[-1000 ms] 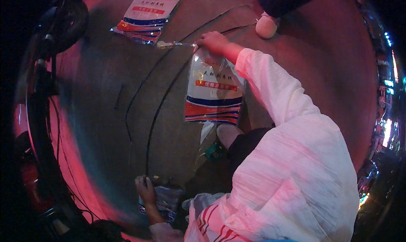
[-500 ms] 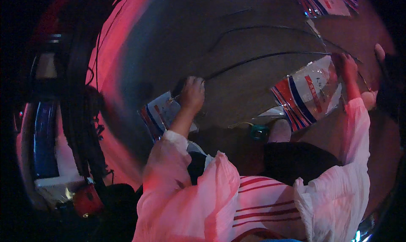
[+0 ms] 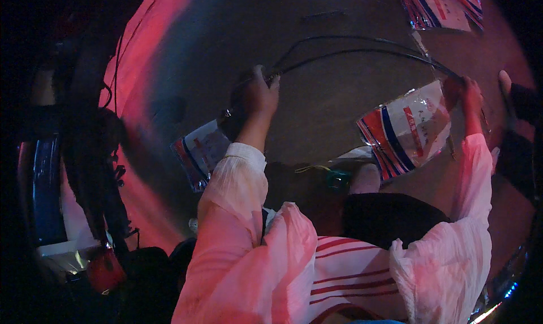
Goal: The person sits on the ground and repeatedly opens plastic packages containing black cables. They remove the cables from the packaging, inspect them, and place them on the floor next to the opened wrappers.
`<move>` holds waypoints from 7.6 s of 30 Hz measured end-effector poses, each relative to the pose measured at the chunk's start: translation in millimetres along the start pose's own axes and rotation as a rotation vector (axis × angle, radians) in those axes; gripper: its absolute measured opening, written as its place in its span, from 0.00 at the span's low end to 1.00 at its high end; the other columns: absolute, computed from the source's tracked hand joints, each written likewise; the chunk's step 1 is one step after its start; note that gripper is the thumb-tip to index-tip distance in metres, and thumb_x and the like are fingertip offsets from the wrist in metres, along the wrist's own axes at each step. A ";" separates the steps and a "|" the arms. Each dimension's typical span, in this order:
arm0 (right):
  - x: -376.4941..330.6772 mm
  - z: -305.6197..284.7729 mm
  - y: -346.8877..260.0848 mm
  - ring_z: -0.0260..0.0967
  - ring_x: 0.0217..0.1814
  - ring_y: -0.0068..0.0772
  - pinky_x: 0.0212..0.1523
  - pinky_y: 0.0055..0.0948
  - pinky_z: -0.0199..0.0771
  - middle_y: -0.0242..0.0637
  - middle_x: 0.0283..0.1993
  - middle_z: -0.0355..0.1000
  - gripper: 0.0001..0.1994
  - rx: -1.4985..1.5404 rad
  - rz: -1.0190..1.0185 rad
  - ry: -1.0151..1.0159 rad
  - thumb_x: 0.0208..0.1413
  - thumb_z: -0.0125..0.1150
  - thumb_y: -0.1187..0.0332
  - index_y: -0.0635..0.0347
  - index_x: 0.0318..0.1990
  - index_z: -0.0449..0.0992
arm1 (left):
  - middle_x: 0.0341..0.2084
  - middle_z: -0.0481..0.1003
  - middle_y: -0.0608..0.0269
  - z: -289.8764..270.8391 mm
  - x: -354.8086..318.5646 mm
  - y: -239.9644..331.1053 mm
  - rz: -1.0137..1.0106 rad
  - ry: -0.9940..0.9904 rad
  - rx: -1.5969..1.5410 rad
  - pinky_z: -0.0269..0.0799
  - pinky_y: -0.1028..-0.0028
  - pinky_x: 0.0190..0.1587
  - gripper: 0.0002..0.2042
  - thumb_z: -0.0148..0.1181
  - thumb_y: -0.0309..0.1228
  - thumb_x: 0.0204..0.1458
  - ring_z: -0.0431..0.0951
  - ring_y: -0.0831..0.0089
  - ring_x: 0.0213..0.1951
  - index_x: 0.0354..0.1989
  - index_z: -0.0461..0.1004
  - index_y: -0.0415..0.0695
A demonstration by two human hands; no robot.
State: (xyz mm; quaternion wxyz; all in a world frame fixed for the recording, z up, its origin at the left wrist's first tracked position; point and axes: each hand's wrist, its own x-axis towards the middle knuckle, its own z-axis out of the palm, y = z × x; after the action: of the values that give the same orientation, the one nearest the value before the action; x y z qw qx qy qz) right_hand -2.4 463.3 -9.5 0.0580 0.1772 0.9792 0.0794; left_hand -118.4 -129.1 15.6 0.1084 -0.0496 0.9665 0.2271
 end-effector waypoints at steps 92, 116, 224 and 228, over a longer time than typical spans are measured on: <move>18.8 -19.7 -410.2 0.62 0.52 0.43 0.54 0.37 0.62 0.41 0.44 0.69 0.11 0.688 -1.080 0.152 0.46 0.56 0.66 0.55 0.38 0.75 | 0.38 0.72 0.54 19.3 46.9 -50.3 0.632 0.039 0.098 0.64 0.64 0.47 0.10 0.60 0.31 0.45 0.69 0.56 0.42 0.36 0.75 0.42; 10.2 -44.5 -244.8 0.67 0.45 0.41 0.48 0.36 0.65 0.39 0.43 0.69 0.13 0.547 -0.532 0.313 0.52 0.50 0.61 0.51 0.44 0.71 | 0.30 0.71 0.47 49.3 67.0 10.9 0.723 -0.042 0.150 0.67 0.61 0.37 0.08 0.58 0.20 0.43 0.71 0.52 0.34 0.33 0.74 0.36; -4.3 55.7 17.8 0.72 0.40 0.44 0.32 0.35 0.77 0.47 0.41 0.69 0.15 -0.040 0.546 0.156 0.53 0.46 0.71 0.68 0.47 0.64 | 0.32 0.71 0.51 43.0 50.2 31.2 0.677 -0.025 0.255 0.70 0.64 0.38 0.06 0.59 0.21 0.44 0.73 0.54 0.37 0.32 0.73 0.38; -4.2 54.4 20.7 0.72 0.39 0.44 0.32 0.35 0.77 0.47 0.40 0.69 0.16 -0.054 0.568 0.124 0.53 0.45 0.71 0.68 0.48 0.64 | 0.32 0.71 0.51 35.5 45.6 46.9 0.651 -0.096 0.257 0.70 0.64 0.39 0.06 0.59 0.21 0.44 0.73 0.54 0.37 0.32 0.73 0.38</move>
State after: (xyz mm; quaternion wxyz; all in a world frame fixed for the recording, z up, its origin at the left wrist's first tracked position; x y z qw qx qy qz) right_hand 16.2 488.3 -58.9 -0.0217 0.4374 0.8897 0.1290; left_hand -162.8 -73.4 -6.0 0.0809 0.2857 0.9462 0.1282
